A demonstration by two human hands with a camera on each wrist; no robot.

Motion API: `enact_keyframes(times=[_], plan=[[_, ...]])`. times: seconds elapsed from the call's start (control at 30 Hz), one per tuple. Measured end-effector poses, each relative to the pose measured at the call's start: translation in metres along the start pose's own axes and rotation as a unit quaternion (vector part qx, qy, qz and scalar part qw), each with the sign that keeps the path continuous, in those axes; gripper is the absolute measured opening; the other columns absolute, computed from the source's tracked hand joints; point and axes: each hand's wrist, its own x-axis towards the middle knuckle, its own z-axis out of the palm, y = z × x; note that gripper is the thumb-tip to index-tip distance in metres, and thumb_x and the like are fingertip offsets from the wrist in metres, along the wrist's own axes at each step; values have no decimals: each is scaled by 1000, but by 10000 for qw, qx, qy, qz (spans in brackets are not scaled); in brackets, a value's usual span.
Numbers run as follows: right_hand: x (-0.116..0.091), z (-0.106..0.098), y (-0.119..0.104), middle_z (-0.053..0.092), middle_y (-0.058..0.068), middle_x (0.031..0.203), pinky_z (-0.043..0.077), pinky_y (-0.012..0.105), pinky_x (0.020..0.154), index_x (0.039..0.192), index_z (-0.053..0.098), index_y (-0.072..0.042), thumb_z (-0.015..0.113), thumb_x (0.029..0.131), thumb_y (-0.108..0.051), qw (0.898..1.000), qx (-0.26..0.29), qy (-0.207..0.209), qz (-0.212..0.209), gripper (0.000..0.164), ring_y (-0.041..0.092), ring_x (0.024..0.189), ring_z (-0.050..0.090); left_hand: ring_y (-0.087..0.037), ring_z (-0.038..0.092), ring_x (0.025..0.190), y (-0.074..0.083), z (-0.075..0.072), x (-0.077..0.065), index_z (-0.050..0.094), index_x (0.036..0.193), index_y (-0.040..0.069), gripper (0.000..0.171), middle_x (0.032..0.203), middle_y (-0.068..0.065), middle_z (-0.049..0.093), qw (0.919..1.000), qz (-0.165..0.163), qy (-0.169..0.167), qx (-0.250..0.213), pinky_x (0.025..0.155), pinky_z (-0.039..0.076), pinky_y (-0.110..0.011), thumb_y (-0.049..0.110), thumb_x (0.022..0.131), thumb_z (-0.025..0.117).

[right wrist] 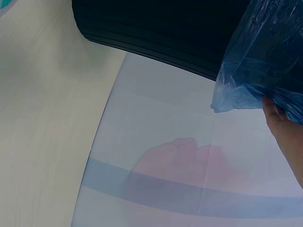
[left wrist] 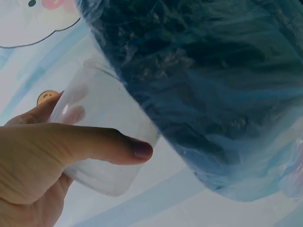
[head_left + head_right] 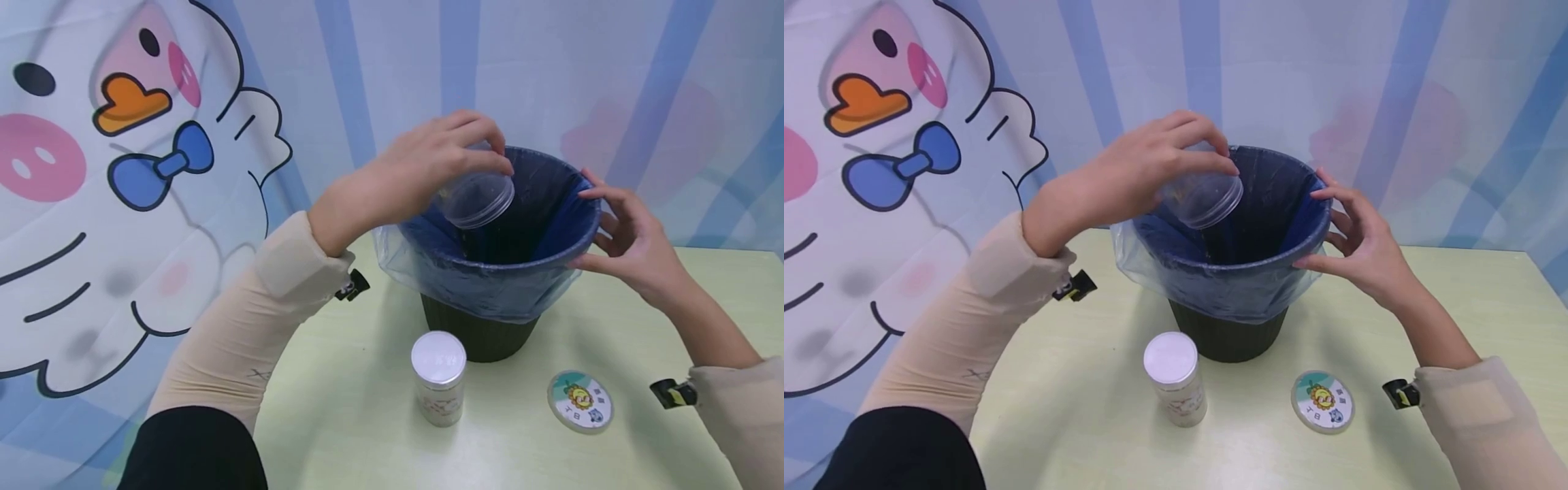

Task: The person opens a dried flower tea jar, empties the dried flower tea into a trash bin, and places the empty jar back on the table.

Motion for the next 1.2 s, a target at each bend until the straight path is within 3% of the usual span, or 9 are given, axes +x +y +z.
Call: enact_keyframes(times=[0.17,0.7,0.93,1.07,1.2], plan=[[0,0,0,13,9,166,41,22,104,143,41,5,61,74,35,10000,52,-23,-22,78,30,149,22,-25,46,127,0,2,0,66,131,15,60,131,-9,55,9999,145,-13,-50,103,43,-33,-24,86,57],[0,-1,-1,11,9,166,42,23,103,143,40,5,61,74,36,9999,137,-59,-55,79,29,148,24,-25,41,133,-1,1,-6,64,133,16,65,134,-9,53,10000,-65,-29,63,101,46,-33,-26,84,55],[0,-1,0,11,10,166,42,24,103,143,40,6,60,73,36,9997,201,-92,-87,78,29,148,23,-25,40,133,-5,4,-10,62,135,14,78,136,-11,50,9994,-201,79,-285,82,50,-31,-33,76,44],[0,-1,0,11,9,166,41,23,103,143,40,6,60,73,36,9998,172,-88,-71,78,29,149,23,-26,37,134,-9,6,-13,56,140,14,75,139,-12,46,9971,-585,-73,-485,87,50,-29,-25,76,58],[1,-1,0,11,9,166,41,23,103,143,40,6,60,73,36,9998,151,-101,-76,79,29,149,22,-23,35,134,-13,9,-16,49,145,16,78,142,-9,42,9915,-1103,-264,-635,94,48,-29,-4,76,80]])
